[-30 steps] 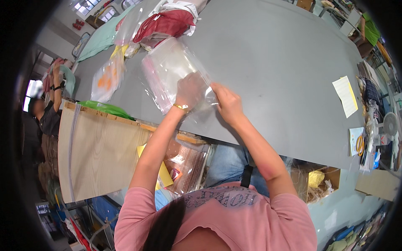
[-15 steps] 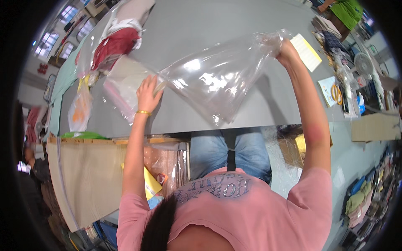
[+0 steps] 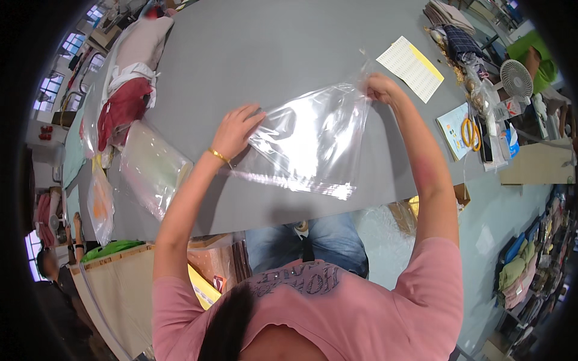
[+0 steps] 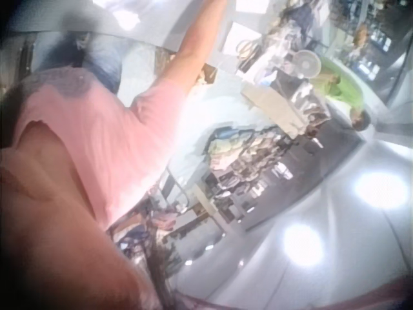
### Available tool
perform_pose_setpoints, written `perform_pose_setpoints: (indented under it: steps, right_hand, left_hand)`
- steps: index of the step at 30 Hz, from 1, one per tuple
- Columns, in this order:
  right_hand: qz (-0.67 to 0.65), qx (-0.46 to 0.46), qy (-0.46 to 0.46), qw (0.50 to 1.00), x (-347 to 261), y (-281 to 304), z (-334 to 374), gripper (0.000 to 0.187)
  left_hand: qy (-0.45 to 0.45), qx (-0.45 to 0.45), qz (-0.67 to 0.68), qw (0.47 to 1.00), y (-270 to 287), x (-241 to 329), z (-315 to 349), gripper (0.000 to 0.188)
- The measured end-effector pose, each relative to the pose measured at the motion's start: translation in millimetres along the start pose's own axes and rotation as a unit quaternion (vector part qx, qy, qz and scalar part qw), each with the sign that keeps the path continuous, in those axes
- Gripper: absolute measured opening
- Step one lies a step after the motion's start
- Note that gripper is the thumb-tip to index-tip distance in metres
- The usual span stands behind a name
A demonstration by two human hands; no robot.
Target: The person repeatedly places folded polka-dotted garments into clear plastic bags, seals them, and stacks them on the table. The process is repeated multiple times with similar items.
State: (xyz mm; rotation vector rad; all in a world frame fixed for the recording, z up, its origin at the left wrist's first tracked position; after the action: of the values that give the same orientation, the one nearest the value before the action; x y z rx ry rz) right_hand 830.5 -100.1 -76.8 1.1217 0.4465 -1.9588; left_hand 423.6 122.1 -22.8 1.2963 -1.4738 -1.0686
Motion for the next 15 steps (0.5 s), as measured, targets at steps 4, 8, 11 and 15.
perform_pose_setpoints:
  steps: [4, 8, 11, 15]
  right_hand:
    - [0.071, -0.045, 0.012, 0.996, -24.7, -1.6, -15.9, 0.005]
    - [0.071, -0.050, 0.017, 0.996, -50.8, -14.8, -40.9, 0.008]
    - [0.137, -0.072, 0.038, 0.987, -70.5, -29.9, -55.8, 0.008]
    - [0.172, -0.086, 0.080, 0.978, -86.4, -45.3, -63.6, 0.014]
  left_hand:
    - [0.268, 0.004, 0.397, 0.878, -34.7, -67.3, -32.1, 0.042]
    - [0.481, 0.076, 0.453, 0.747, -24.3, -104.2, -30.6, 0.042]
    - [0.267, 0.194, 0.079, 0.941, 10.5, -72.7, -11.7, 0.048]
    - [0.034, -0.049, 0.106, 0.993, 21.7, -12.1, 7.6, 0.048]
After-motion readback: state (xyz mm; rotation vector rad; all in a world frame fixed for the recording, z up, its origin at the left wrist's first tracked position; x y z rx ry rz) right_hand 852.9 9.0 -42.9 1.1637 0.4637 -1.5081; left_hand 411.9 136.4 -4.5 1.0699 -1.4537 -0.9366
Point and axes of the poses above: each hand's wrist, its own z-axis away from the middle knuckle, its own y-axis out of the back of the hand, x = y × z, the point moved 2 cm from there along -z, towards the middle knuckle, and after that the axes turned 5 degrees about -y, right-handed, at the moved point
